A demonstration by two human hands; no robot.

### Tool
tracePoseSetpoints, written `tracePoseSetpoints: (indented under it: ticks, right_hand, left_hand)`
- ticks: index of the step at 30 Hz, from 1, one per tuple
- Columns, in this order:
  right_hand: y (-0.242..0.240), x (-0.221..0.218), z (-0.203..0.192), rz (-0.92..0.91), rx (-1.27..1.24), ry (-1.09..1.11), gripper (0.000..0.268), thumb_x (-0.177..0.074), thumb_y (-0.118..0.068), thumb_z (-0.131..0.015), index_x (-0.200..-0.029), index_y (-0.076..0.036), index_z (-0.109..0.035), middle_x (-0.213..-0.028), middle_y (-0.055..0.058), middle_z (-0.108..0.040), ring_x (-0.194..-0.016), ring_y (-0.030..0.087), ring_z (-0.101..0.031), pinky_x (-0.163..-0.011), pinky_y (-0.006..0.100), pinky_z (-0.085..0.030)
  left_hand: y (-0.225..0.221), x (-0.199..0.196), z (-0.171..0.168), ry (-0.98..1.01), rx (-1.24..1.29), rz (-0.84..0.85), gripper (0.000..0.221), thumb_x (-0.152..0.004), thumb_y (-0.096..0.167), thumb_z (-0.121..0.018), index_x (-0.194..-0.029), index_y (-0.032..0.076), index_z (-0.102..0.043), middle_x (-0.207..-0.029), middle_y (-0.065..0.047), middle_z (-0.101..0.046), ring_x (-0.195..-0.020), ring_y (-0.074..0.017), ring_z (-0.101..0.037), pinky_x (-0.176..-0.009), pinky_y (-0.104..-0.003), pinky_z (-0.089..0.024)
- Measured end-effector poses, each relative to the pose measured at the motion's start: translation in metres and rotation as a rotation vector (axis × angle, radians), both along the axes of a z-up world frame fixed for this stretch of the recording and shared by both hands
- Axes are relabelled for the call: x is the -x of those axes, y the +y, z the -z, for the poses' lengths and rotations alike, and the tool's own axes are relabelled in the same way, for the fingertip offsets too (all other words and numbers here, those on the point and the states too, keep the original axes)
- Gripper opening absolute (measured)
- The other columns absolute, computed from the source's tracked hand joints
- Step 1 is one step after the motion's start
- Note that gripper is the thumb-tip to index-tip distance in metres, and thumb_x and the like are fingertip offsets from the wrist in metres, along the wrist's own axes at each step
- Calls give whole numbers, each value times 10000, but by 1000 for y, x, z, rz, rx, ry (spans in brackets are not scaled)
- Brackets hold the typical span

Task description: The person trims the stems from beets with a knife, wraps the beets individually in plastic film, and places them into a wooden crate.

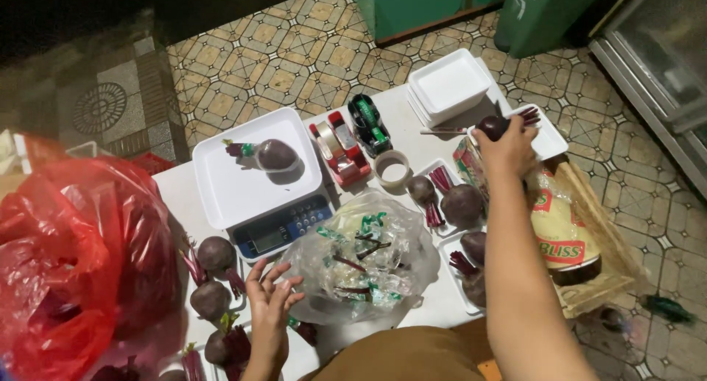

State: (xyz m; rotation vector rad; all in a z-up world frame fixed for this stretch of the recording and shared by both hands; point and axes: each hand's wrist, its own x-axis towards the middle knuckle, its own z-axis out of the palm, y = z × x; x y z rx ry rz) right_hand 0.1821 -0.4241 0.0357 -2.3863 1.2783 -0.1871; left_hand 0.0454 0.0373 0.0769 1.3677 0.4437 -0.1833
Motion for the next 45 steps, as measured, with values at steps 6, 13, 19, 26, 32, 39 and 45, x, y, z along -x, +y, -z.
tracePoseSetpoints:
  ticks: [6, 13, 19, 26, 32, 39, 45]
  right_hand:
    - [-49, 43, 49, -201, 172, -653, 449, -940, -325, -931, -1258, -114, -692, -922, 42, -635, -795, 223, -620, -747, 401, -491]
    - [-1, 120, 16, -254, -116, -649, 390, -1084, -100, -797, -1413, -56, -594, -1004, 60, -624, -924, 201, -595, -875, 389, -486]
    - [20, 170, 8, -182, -366, -713, 456, -1113, -133, -724, -1511, -58, -516, -1112, 52, -577, -949, 111, -598, -846, 240, -475]
    - [34, 202, 7, -175, -439, -431, 511, -954, -137, -708, -1432, -34, -560, -1021, 96, -643, -996, 188, -595, -947, 333, -463]
    - [68, 202, 9, -232, -697, -352, 487, -899, -149, -709, -1373, -127, -601, -950, -6, -586, -910, 145, -573, -917, 306, -467]
    - [87, 184, 13, -465, -797, -472, 452, -908, -69, -697, -1353, -69, -619, -839, -22, -515, -787, 83, -480, -794, 225, -431]
    - [100, 182, -3, -510, -778, -390, 503, -908, -104, -699, -1400, -108, -598, -802, -5, -564, -689, 102, -497, -696, 247, -437]
  left_hand:
    - [19, -44, 41, -143, -172, 119, 715, -864, 223, -681, -1471, 140, -311, -1288, -147, -560, -950, -170, -648, -734, -312, -577]
    - [-27, -164, 14, 167, -360, 152, 746, -784, 464, -670, -1412, 144, -426, -1188, -53, -630, -902, -185, -624, -729, -375, -524]
    - [-58, -235, 6, 475, -221, -123, 1234, -599, 602, -753, -1552, 31, -215, -1506, -194, -417, -1214, -358, -599, -863, -440, -604]
    - [-54, -309, 111, 554, -501, -229, 1251, -518, 762, -787, -1439, -12, -441, -1431, -175, -554, -1300, -356, -558, -1058, -431, -476]
    - [-55, -265, 34, 452, -326, -323, 949, -559, 552, -797, -1312, 10, -602, -1206, -136, -685, -971, -287, -716, -621, -393, -615]
    - [-17, -260, 74, 409, -623, -118, 1041, -545, 623, -793, -1356, 31, -517, -1318, -149, -655, -1224, -347, -624, -1029, -397, -487]
    - [-3, -254, 69, 393, -740, 19, 965, -525, 732, -712, -1257, 106, -662, -1236, -103, -713, -1157, -289, -677, -974, -360, -500]
